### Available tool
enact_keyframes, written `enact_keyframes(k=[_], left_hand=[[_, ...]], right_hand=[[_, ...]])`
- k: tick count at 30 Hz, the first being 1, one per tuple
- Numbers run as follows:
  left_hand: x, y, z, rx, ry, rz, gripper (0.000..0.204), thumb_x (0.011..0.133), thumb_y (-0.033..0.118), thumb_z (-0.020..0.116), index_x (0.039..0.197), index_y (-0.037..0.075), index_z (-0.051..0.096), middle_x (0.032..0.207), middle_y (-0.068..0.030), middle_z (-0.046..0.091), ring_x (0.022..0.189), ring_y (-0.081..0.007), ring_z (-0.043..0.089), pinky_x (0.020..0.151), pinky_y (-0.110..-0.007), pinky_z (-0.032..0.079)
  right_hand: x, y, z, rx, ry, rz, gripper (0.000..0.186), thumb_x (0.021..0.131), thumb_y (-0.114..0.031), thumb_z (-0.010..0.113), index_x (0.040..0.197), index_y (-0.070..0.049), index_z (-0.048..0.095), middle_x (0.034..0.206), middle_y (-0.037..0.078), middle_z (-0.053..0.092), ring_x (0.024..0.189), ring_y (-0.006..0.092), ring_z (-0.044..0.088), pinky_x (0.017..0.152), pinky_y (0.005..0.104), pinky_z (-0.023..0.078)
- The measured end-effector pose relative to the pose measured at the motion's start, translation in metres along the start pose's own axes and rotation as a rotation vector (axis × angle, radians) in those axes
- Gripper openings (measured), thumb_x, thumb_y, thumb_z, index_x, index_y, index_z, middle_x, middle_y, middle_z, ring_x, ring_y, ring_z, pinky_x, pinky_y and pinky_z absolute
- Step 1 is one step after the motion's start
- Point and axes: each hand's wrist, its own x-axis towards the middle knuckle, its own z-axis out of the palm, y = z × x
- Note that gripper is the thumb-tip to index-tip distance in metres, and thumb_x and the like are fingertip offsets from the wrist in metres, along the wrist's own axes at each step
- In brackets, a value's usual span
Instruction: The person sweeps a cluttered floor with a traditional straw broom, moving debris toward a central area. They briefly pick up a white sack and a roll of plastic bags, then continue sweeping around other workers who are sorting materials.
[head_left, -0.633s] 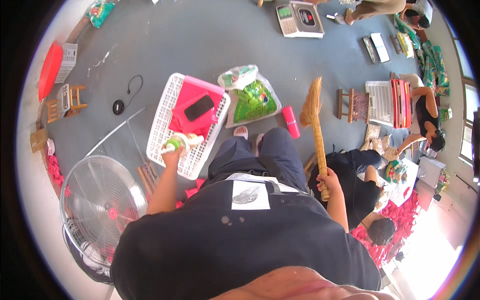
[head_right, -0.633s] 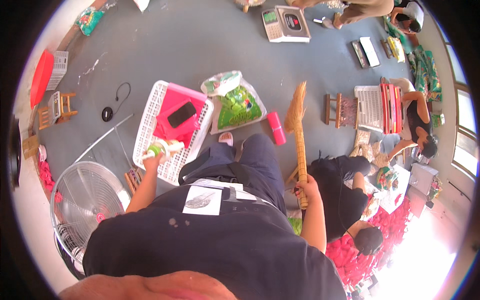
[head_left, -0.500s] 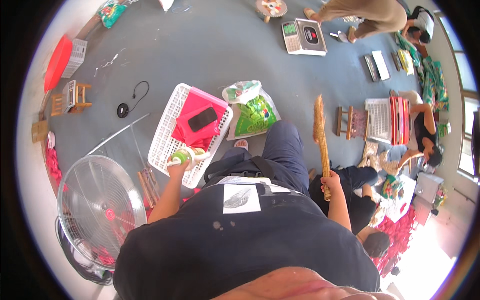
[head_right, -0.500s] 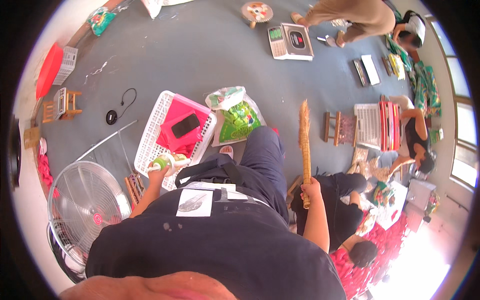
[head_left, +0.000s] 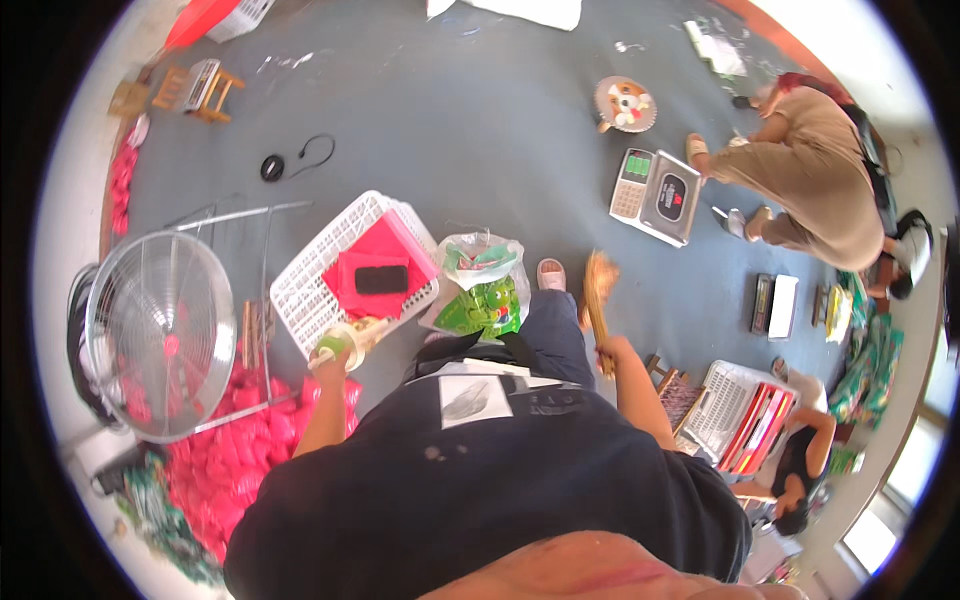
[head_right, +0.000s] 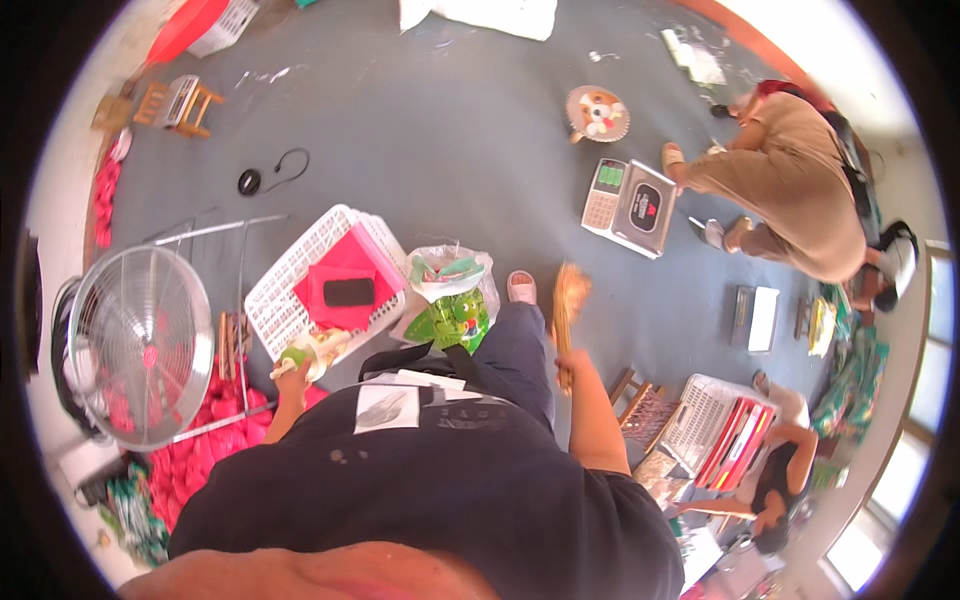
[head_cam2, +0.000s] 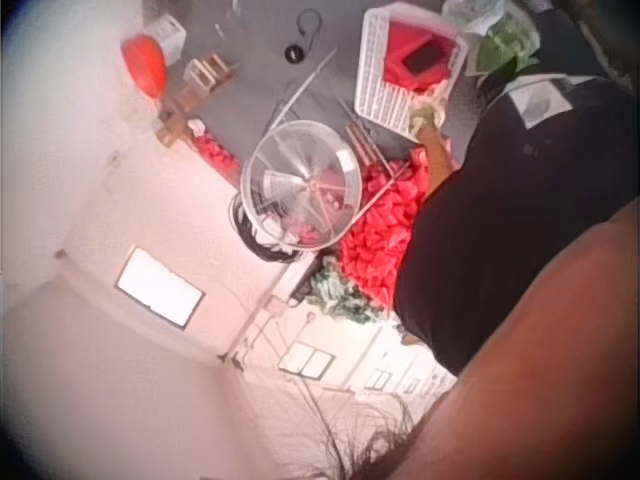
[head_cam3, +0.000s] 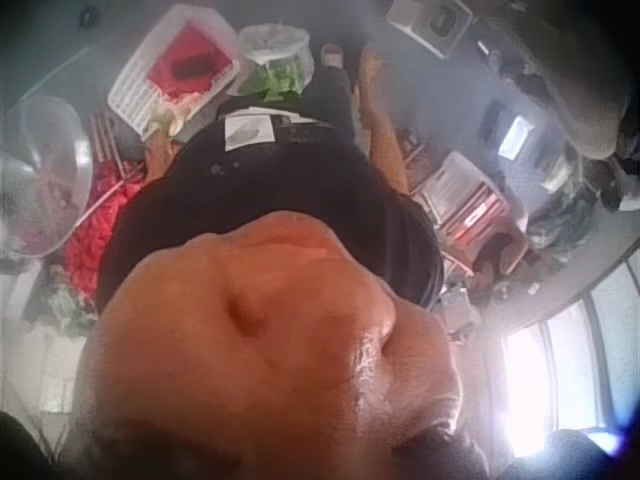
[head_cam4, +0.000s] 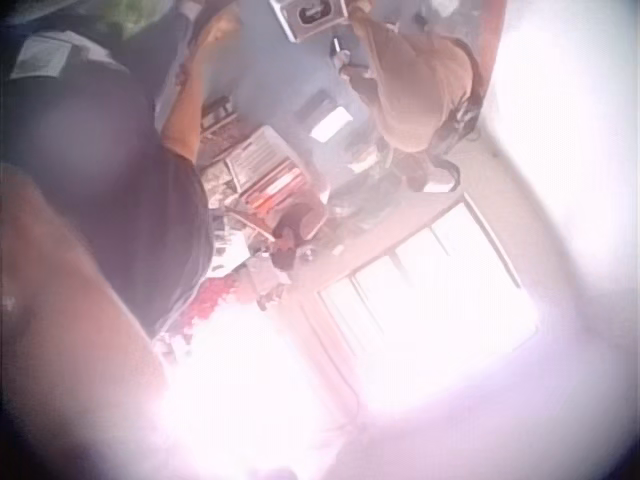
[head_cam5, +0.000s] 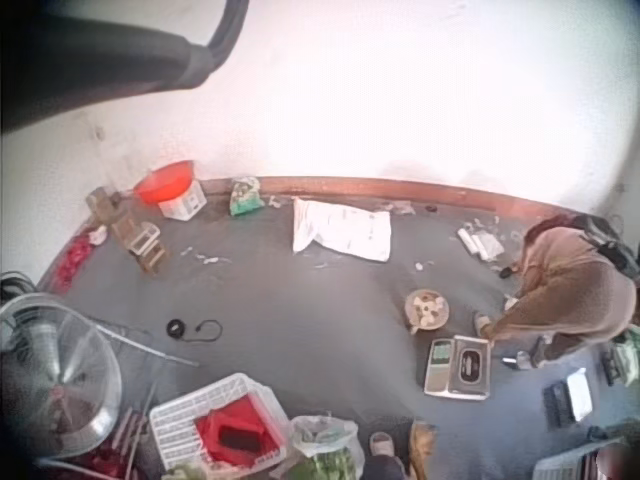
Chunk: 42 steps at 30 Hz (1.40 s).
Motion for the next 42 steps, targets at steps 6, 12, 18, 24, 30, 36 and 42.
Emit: enact_keyframes(k=[6, 12, 18, 24, 30, 36, 42], left_hand=[[-0.096, 0.16, 0.028, -0.152, 0.015, -0.377, 0.05, 0.063, 0.02, 0.071, 0.103, 0.006, 0.046, 0.091, -0.0075, 0.052, 0.07, -0.0164, 0.055, 0.052, -0.03, 0.048], [-0.128, 0.193, 0.058, -0.344, 0.137, -0.599, 0.049, 0.065, 0.018, 0.069, 0.107, 0.013, 0.045, 0.097, -0.0045, 0.05, 0.079, -0.0183, 0.054, 0.054, -0.03, 0.048], [-0.114, 0.206, 0.1, -0.049, 0.286, -0.575, 0.061, 0.057, 0.018, 0.074, 0.108, 0.006, 0.042, 0.086, -0.0084, 0.054, 0.062, -0.0163, 0.055, 0.043, -0.024, 0.046], [-0.052, 0.23, 0.143, -0.094, 0.333, -0.693, 0.072, 0.053, 0.02, 0.077, 0.11, -0.001, 0.038, 0.089, -0.0113, 0.054, 0.069, -0.0177, 0.056, 0.051, -0.026, 0.047], [0.021, 0.272, 0.17, -0.104, 0.312, -0.714, 0.072, 0.05, 0.022, 0.078, 0.107, 0.0, 0.04, 0.094, -0.0112, 0.052, 0.082, -0.0187, 0.054, 0.071, -0.03, 0.045], [0.13, 0.322, 0.188, -0.079, 0.347, -0.559, 0.067, 0.049, 0.022, 0.077, 0.103, 0.003, 0.042, 0.094, -0.0101, 0.052, 0.083, -0.0194, 0.052, 0.071, -0.031, 0.044], [0.288, 0.368, 0.212, -0.011, 0.582, -0.547, 0.063, 0.046, 0.02, 0.078, 0.097, 0.005, 0.045, 0.088, -0.0092, 0.051, 0.08, -0.021, 0.05, 0.072, -0.032, 0.043]], right_hand=[[-0.045, -0.121, -0.087, 0.028, -0.137, -0.382, 0.03, 0.068, -0.008, 0.058, 0.095, -0.002, 0.047, 0.056, 0.011, 0.051, 0.042, 0.0228, 0.052, 0.036, 0.0361, 0.043], [-0.046, -0.271, -0.103, -0.841, 0.443, -0.635, 0.046, 0.073, -0.028, 0.055, 0.111, -0.008, 0.038, 0.076, 0.018, 0.057, 0.065, 0.0309, 0.058, 0.056, 0.0394, 0.047], [-0.064, -0.406, -0.045, -1.191, 0.375, -0.924, 0.044, 0.075, -0.031, 0.052, 0.109, -0.007, 0.039, 0.086, 0.018, 0.059, 0.082, 0.0338, 0.056, 0.069, 0.0419, 0.045], [-0.059, -0.538, 0.076, -1.718, 0.296, -1.01, 0.035, 0.076, -0.033, 0.049, 0.104, -0.011, 0.049, 0.091, 0.016, 0.059, 0.086, 0.0301, 0.057, 0.072, 0.0409, 0.045], [-0.042, -0.708, 0.077, -1.838, 0.317, -0.952, 0.027, 0.076, -0.022, 0.044, 0.098, -0.011, 0.054, 0.089, 0.013, 0.059, 0.086, 0.028, 0.057, 0.074, 0.0401, 0.044], [-0.085, -0.862, 0.054, -1.788, 0.632, -0.925, 0.03, 0.077, -0.029, 0.048, 0.1, -0.01, 0.049, 0.084, 0.016, 0.059, 0.081, 0.0316, 0.057, 0.068, 0.0413, 0.045], [-0.116, -0.937, 0.169, -1.816, 0.432, -1.069, 0.049, 0.079, -0.037, 0.044, 0.122, -0.014, 0.035, 0.081, 0.02, 0.058, 0.077, 0.0356, 0.056, 0.067, 0.0444, 0.044]])
